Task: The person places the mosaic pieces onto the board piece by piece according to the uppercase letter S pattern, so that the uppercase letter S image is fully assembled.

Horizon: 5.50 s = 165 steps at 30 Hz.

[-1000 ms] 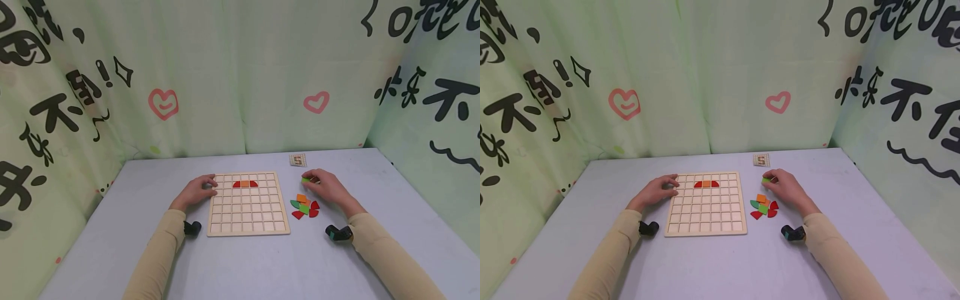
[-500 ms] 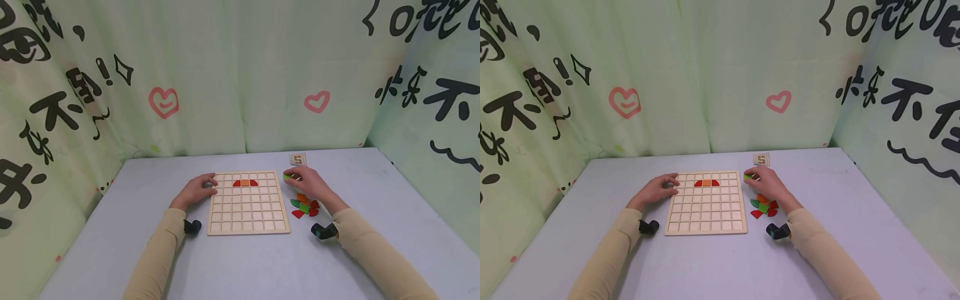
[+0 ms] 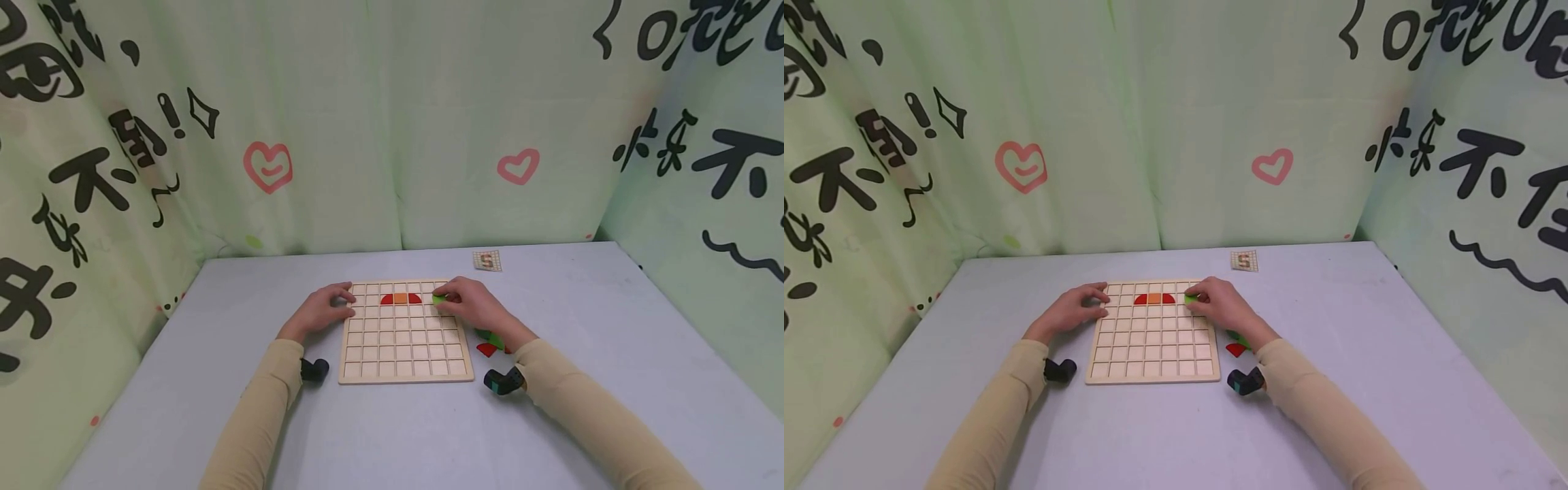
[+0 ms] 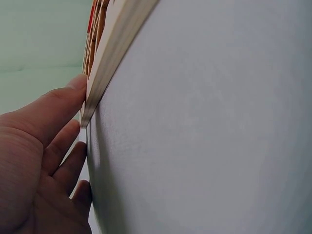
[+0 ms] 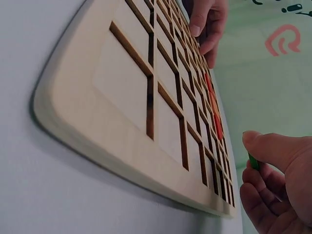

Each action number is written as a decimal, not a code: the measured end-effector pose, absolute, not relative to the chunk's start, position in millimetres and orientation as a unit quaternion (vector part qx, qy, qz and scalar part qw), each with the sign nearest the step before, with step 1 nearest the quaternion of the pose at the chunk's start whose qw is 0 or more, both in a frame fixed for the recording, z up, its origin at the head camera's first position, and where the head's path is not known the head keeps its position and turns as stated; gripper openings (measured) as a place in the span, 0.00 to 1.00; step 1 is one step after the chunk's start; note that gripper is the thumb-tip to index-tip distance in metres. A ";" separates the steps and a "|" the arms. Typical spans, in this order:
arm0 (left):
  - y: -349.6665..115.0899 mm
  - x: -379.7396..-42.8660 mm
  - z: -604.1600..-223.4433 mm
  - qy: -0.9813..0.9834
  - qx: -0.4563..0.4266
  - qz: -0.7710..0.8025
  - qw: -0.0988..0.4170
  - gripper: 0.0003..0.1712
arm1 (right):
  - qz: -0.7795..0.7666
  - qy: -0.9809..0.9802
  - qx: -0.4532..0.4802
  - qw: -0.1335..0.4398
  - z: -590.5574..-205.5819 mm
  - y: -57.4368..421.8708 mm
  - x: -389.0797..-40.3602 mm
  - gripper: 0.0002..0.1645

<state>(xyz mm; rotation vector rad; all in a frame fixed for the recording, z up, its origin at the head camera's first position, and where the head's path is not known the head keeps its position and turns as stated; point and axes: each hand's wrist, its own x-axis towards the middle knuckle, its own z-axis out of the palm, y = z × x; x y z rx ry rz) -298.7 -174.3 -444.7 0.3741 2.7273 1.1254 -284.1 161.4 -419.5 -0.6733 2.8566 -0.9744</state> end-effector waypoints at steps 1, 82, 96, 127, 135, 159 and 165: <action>-174.2 -298.9 -444.3 0.914 0.125 0.377 0.084 0.15 | -0.315 0.923 -0.222 0.025 -419.1 158.1 -284.1 0.19; -173.2 -298.4 -445.0 0.910 0.130 0.386 0.084 0.16 | -0.252 0.926 -0.280 0.012 -432.6 66.2 -287.8 0.13; -171.5 -297.6 -444.8 0.912 0.123 0.382 0.083 0.15 | -0.285 0.930 -0.232 0.015 -424.3 116.5 -273.0 0.14; -172.0 -298.8 -446.1 0.913 0.113 0.383 0.083 0.16 | -0.170 0.958 -0.231 0.023 -421.8 218.9 -236.8 0.13; -172.2 -299.7 -447.0 0.913 0.112 0.384 0.083 0.16 | -0.163 0.957 -0.240 0.008 -422.3 211.9 -239.1 0.13; -171.5 -297.6 -448.1 0.914 0.114 0.381 0.079 0.15 | -0.151 0.973 -0.174 -0.001 -426.4 201.6 -247.6 0.16; -170.2 -296.0 -445.7 0.915 0.112 0.378 0.082 0.15 | -0.141 0.972 -0.189 0.002 -429.9 201.3 -251.4 0.14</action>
